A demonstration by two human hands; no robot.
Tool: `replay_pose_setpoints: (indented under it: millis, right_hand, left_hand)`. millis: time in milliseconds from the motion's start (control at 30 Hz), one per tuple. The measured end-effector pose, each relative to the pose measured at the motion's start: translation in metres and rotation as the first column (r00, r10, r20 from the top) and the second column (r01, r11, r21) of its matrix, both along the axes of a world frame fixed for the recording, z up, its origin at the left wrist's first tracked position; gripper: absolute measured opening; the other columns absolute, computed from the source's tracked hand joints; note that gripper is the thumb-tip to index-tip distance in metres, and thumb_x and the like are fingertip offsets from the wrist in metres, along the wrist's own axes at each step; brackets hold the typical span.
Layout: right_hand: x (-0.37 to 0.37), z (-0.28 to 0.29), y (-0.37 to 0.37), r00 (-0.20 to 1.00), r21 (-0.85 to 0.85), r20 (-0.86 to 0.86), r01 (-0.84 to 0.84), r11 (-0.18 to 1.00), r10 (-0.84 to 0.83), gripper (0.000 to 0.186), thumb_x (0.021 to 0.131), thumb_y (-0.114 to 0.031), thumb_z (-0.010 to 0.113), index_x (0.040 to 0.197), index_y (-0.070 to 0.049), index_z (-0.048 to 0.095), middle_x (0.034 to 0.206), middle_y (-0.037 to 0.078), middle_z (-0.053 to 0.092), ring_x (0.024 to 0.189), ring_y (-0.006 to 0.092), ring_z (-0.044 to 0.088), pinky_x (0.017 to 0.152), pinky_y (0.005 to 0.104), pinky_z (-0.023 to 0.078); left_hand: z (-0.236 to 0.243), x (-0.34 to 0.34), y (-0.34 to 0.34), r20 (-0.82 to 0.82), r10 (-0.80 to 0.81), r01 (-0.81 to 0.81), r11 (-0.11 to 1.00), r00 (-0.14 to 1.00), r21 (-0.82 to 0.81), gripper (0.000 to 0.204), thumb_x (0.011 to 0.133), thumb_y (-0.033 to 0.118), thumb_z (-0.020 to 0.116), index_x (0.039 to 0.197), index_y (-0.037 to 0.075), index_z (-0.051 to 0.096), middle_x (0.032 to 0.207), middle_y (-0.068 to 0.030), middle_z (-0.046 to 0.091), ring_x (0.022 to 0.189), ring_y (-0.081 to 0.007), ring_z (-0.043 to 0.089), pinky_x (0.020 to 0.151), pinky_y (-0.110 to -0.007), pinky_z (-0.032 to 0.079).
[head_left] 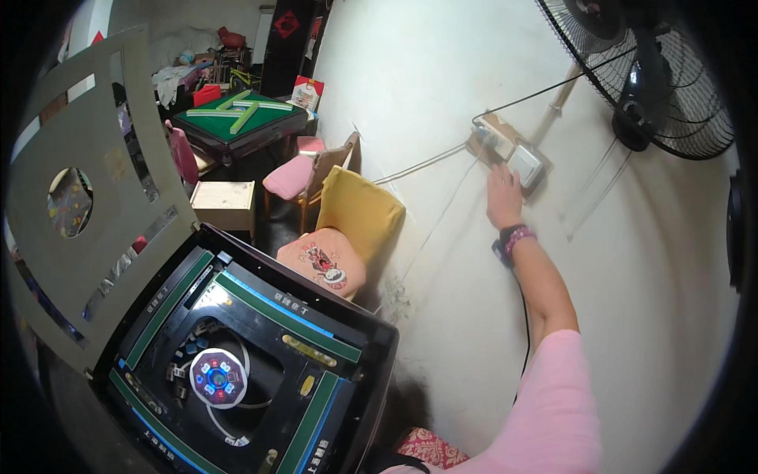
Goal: The person reaches inside an automatic mahjong table to retrieve tiles, places them onto a rack, and then flips and arranges several blue-backed tiles into rows on the table surface.
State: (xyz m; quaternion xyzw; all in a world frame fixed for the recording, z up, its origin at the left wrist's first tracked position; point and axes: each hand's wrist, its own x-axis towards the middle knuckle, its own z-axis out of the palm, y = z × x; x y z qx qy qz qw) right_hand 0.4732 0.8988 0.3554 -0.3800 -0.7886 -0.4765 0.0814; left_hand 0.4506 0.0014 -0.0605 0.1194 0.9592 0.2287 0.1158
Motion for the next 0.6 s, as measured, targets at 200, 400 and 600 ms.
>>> replay_pose_setpoints:
  millis: [200,400,600]
  right_hand:
    - [-0.035,0.024,0.082,0.996,0.075,0.091,0.004,0.997,-0.011,0.043,0.094,-0.013,0.040,0.136,-0.006,0.045,0.143,0.010,0.045,0.139,0.0271,0.031,0.115,0.0458,0.019]
    - [-0.013,0.039,0.160,0.990,-0.110,0.139,-0.012,0.994,0.027,0.045,0.089,-0.014,0.051,0.133,-0.008,0.046,0.141,0.019,0.042,0.136,0.0317,0.034,0.114,0.0469,0.022]
    - [-0.025,0.079,0.126,0.937,0.017,0.347,0.040,0.999,-0.044,0.033,0.085,-0.020,0.055,0.116,-0.011,0.061,0.124,0.013,0.058,0.124,0.0301,0.048,0.113,0.0523,0.020]
  left_hand:
    - [0.002,0.049,0.093,0.021,0.040,-0.042,0.994,0.999,0.098,0.017,0.082,0.010,0.065,0.095,-0.001,0.066,0.101,-0.0202,0.064,0.099,-0.0365,0.057,0.091,-0.044,0.044]
    - [0.032,0.019,0.190,0.033,0.128,-0.132,0.941,0.991,0.310,0.013,0.075,0.006,0.066,0.088,0.002,0.065,0.106,-0.0191,0.062,0.103,-0.0371,0.057,0.092,-0.042,0.045]
    - [0.039,0.034,0.204,0.162,0.296,-0.327,0.920,0.941,0.216,0.014,0.077,0.008,0.067,0.091,0.004,0.067,0.111,-0.0143,0.061,0.110,-0.0349,0.055,0.095,-0.041,0.044]
